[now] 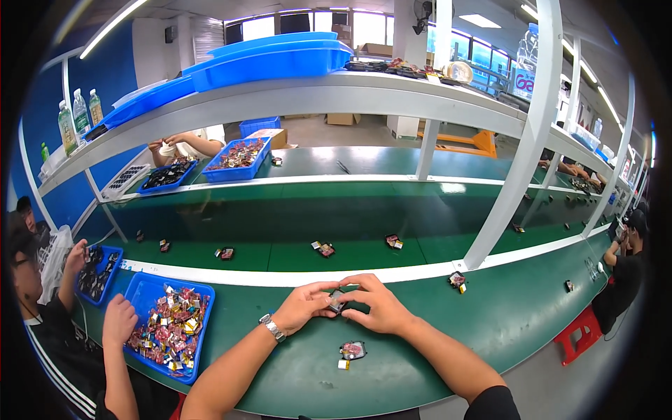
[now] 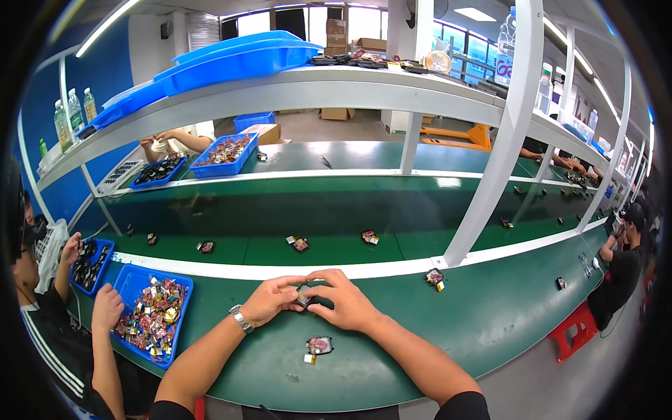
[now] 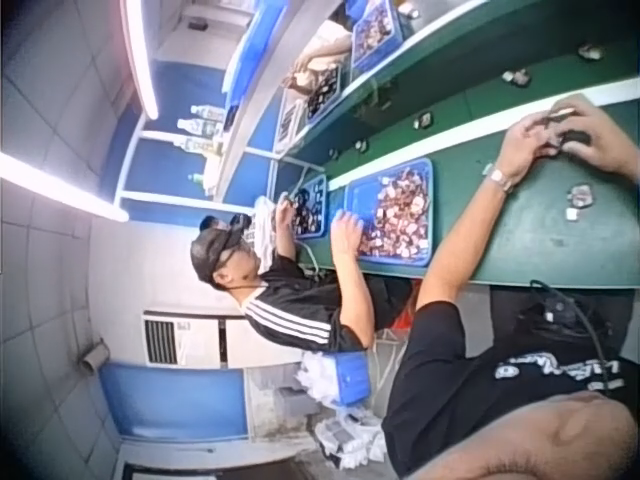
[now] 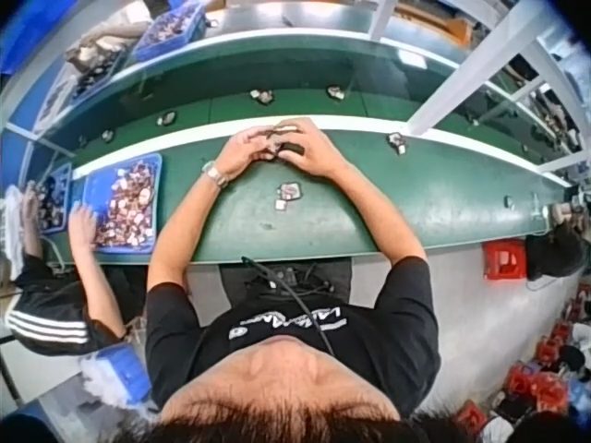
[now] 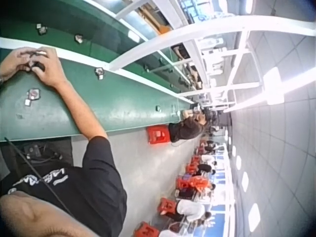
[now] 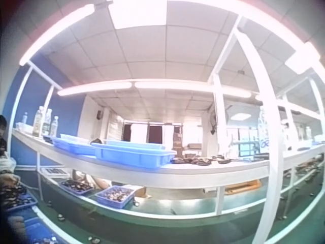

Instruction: The recorder is assembling small electronic components, possibly socket or switch modules, on a production line workbench.

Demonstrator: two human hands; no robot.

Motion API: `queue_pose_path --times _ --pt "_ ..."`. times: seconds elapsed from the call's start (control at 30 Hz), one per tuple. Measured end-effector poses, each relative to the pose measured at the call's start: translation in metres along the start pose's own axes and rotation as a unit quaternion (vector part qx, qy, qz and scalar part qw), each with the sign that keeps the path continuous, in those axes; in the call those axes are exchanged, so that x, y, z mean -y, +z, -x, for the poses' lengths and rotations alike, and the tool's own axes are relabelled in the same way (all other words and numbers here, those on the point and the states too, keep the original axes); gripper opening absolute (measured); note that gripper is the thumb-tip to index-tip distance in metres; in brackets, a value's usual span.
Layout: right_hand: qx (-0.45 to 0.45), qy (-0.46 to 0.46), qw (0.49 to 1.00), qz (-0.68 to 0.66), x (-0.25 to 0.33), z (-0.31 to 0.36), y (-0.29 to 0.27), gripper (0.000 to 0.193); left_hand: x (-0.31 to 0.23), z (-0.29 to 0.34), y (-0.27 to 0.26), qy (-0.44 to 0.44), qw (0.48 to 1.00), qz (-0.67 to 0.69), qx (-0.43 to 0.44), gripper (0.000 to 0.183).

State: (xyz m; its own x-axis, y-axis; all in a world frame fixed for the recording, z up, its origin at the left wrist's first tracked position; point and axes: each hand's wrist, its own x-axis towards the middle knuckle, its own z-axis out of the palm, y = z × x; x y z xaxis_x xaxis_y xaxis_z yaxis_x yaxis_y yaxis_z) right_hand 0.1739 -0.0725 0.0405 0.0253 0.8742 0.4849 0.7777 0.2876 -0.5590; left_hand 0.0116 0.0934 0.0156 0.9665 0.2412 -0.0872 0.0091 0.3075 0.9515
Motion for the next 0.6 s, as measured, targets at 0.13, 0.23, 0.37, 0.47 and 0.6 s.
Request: queue_pose_path --times 0.13,0.23,0.37,0.47,0.6 --pt "-0.024 0.010 1.000 0.012 0.004 0.001 0.004 0.019 -0.005 0.001 0.008 -0.014 1.000 0.007 -0.002 0.048" --pt "-0.043 0.013 0.999 0.026 0.005 0.000 0.007 0.015 -0.002 0.002 0.011 -0.015 1.000 0.013 -0.001 0.048" --pt "-0.063 -0.018 0.995 0.071 0.006 -0.001 0.008 0.012 0.003 -0.001 0.013 -0.015 1.000 0.020 0.004 0.037" --pt "-0.053 -0.029 0.996 0.072 0.005 -0.002 0.008 0.011 0.005 -0.001 0.012 -0.014 0.999 0.041 0.027 0.032" --pt "-0.054 -0.005 0.998 0.042 0.000 0.000 0.012 0.009 0.008 -0.002 0.007 -0.010 0.996 0.072 0.049 0.036"
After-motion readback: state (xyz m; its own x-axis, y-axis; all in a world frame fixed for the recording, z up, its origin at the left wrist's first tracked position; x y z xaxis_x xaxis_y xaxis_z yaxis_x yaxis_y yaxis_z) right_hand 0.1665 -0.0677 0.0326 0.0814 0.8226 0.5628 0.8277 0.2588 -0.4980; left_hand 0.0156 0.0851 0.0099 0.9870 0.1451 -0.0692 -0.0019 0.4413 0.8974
